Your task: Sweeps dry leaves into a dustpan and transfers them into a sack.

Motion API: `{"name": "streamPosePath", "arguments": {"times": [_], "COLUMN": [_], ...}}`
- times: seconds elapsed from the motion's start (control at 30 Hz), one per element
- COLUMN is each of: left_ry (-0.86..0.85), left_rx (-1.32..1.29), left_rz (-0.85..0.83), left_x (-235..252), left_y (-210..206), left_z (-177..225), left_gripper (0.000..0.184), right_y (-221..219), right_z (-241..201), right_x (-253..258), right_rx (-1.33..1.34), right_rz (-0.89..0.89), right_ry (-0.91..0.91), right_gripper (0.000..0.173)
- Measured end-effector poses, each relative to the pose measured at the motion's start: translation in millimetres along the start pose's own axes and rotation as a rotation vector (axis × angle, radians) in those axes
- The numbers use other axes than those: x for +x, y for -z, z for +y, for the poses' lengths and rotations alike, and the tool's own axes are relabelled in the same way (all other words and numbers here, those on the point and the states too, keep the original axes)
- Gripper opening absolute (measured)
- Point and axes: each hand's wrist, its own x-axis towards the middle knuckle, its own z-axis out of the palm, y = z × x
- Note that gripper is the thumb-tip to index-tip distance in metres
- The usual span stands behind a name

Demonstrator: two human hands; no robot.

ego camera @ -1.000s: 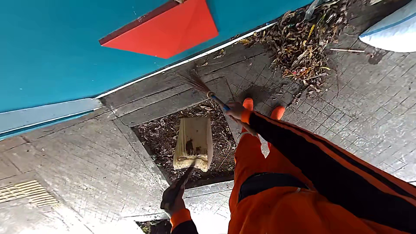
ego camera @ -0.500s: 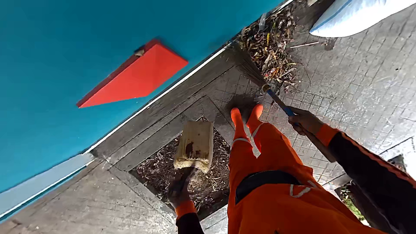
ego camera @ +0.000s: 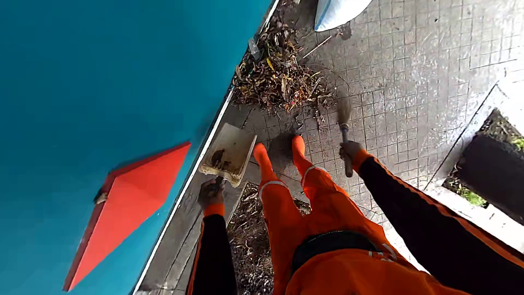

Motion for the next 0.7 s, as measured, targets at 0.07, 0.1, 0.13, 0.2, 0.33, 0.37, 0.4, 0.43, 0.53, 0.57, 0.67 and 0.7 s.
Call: {"name": "streamPosePath", "arguments": {"times": [0.07, 0.1, 0.13, 0.2, 0.33, 0.37, 0.4, 0.43, 0.53, 0.57, 0.67, 0.7], "left_ry": [-0.003, -0.005, -0.004, 0.038, 0.073, 0.078, 0.087, 0.098, 0.086, 0.084, 0.083, 0.079], "left_rx": [0.071, 0.092, 0.114, 0.143, 0.199, 0.207, 0.218, 0.228, 0.250, 0.243, 0.168, 0.134], "left_rz": [-0.056, -0.075, -0.090, -0.133, -0.152, -0.147, -0.145, -0.148, -0.130, -0.115, -0.034, -0.011], "left_x": [36.5, 56.5, 74.0, 96.8, 136.8, 143.6, 148.7, 153.3, 165.1, 167.1, 167.9, 171.0], "left_y": [-13.9, -24.2, -34.2, -44.7, -57.8, -60.4, -62.8, -65.8, -79.8, -84.8, -99.9, -104.9], "left_z": [9.4, 14.8, 18.3, 24.0, 33.3, 35.5, 40.0, 44.0, 48.3, 47.0, 42.0, 42.8], "left_gripper": [0.043, 0.043, 0.043, 0.044, 0.042, 0.041, 0.040, 0.039, 0.036, 0.035, 0.036, 0.037], "right_y": [-59.5, -83.3, -98.2, -98.3, -43.1, -33.2, -26.2, -22.4, -30.2, -39.9, -87.0, -104.1], "right_z": [-27.7, -40.7, -50.3, -51.6, -48.4, -57.5, -72.1, -93.1, -173.8, -199.7, -236.9, -237.4], "right_x": [8.3, 2.7, -6.4, -39.8, -98.6, -102.7, -100.0, -89.1, -10.2, 22.6, 85.7, 88.1], "right_rx": [0.023, 0.050, 0.069, 0.028, -0.210, -0.294, -0.376, -0.453, -0.639, -0.686, -0.815, -0.859], "right_rz": [-0.098, -0.129, -0.155, -0.199, -0.114, -0.055, -0.002, 0.043, 0.126, 0.111, -0.041, -0.099], "right_ry": [0.006, 0.021, 0.042, 0.074, 0.196, 0.216, 0.234, 0.243, 0.330, 0.360, 0.345, 0.330], "right_gripper": [0.025, 0.026, 0.027, 0.041, 0.061, 0.061, 0.061, 0.062, 0.062, 0.058, 0.051, 0.053]}}
